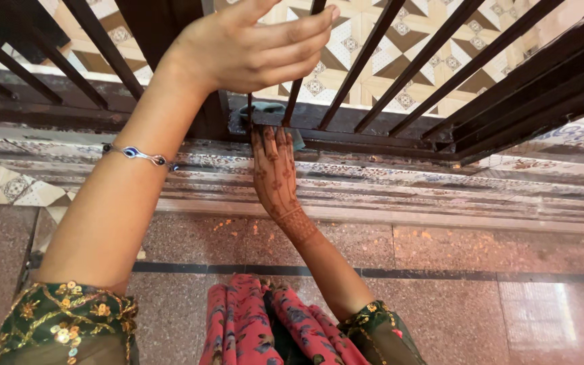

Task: The person wipes the vertical bars and the horizontal frame of a dark metal gate by hand using a blue cloth.

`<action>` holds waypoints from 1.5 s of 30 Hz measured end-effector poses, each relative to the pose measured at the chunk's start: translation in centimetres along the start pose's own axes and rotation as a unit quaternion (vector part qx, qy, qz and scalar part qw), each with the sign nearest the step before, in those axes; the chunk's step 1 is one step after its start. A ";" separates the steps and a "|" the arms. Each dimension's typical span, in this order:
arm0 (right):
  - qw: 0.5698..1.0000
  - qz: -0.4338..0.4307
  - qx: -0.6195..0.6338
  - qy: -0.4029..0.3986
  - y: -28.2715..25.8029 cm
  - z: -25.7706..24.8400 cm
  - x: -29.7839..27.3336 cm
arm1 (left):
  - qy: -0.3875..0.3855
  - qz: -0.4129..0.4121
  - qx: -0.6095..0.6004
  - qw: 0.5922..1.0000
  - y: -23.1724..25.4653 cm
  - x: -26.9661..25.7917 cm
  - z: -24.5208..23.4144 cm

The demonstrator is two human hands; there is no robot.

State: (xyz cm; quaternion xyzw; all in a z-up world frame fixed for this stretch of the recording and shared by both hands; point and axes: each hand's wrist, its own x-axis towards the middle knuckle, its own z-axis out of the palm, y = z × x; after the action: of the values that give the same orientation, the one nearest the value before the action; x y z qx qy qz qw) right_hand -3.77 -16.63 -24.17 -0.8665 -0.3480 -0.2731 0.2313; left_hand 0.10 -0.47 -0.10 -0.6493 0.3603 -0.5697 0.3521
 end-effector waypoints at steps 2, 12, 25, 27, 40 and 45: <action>1.000 0.005 0.014 0.005 0.0 0.3 1.1 | 0.003 0.003 0.014 1.000 -0.4 0.4 0.4; 0.989 0.028 0.136 -0.045 1.1 -3.6 1.7 | -0.007 -0.004 -0.040 0.999 -0.1 -0.1 -0.1; 0.929 0.175 0.201 0.257 13.5 -23.2 -0.6 | -0.017 0.003 -0.020 1.000 0.2 0.3 0.6; 0.928 0.078 -0.023 0.363 17.1 -26.8 0.2 | -0.014 0.006 -0.017 1.000 0.1 0.1 0.5; 0.922 -0.043 -0.057 0.382 27.5 -29.8 11.0 | -0.013 0.003 -0.018 1.000 -0.1 0.3 0.1; 0.904 -0.030 -0.125 0.408 29.8 -28.3 10.4 | -0.024 0.006 -0.032 0.999 0.0 0.3 0.0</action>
State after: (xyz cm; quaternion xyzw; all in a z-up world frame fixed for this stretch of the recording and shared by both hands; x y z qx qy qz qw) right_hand 15.51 -47.75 -2.80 -0.6902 -0.2123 -0.6510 0.2341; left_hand 0.12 -0.73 0.10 -0.6718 0.3734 -0.5398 0.3433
